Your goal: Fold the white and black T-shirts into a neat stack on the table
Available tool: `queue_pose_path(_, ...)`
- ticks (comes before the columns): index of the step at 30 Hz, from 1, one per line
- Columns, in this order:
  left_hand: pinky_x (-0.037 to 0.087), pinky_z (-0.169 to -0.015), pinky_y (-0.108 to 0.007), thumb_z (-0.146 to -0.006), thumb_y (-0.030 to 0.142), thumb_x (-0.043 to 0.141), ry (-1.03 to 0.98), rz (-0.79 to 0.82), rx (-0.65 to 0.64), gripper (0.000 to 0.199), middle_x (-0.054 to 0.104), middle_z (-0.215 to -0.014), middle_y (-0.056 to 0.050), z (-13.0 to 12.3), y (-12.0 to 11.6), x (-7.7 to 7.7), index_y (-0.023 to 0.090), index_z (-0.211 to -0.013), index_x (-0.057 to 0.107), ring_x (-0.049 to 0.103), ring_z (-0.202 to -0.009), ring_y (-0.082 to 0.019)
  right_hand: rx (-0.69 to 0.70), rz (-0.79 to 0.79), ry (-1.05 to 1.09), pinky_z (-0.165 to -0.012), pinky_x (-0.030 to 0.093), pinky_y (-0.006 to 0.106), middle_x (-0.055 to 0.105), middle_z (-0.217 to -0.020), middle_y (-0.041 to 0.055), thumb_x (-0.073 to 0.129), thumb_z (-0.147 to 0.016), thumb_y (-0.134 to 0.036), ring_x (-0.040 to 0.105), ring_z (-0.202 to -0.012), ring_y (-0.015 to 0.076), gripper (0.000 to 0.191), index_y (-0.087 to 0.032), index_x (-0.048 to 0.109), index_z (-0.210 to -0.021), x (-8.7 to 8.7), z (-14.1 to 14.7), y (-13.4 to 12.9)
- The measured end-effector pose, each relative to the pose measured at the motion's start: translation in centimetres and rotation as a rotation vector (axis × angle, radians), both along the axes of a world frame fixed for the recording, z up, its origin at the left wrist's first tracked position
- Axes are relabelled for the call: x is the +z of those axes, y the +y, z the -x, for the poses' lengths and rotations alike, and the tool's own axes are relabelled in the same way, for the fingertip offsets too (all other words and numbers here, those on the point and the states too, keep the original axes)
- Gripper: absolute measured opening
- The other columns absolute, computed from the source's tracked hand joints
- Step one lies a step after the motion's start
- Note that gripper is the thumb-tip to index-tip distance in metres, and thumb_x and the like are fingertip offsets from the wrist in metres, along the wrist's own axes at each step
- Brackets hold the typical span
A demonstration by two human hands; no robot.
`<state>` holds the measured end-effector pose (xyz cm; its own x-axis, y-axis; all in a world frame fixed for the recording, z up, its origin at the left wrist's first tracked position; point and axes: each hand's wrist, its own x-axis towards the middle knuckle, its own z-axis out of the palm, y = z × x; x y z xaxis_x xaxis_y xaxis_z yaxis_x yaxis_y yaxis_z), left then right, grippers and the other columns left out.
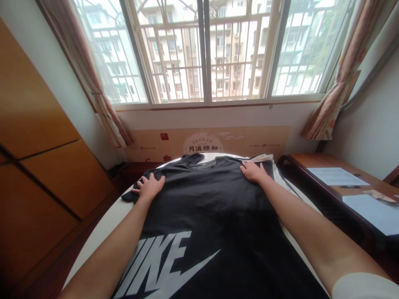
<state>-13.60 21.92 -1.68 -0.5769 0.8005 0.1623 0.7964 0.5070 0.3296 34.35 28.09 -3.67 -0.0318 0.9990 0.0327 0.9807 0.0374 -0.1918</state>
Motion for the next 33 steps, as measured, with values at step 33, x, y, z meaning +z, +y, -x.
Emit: queue_pose_path(33, 0.017, -0.13, -0.056, -0.109, 0.052, 0.027, 0.269, 0.119, -0.611, 0.068, 0.024, -0.176, -0.011, -4.5, -0.1, -1.0, 0.018, -0.168, 0.033, 0.024, -0.162, -0.031, 0.01, 0.037, 0.018, -0.13, 0.01, 0.063, 0.026, -0.176, 0.0101, 0.019, -0.109, -0.05, 0.021, -0.163, 0.03, 0.067, -0.019, 0.028, -0.169, -0.3, 0.1, -0.2)
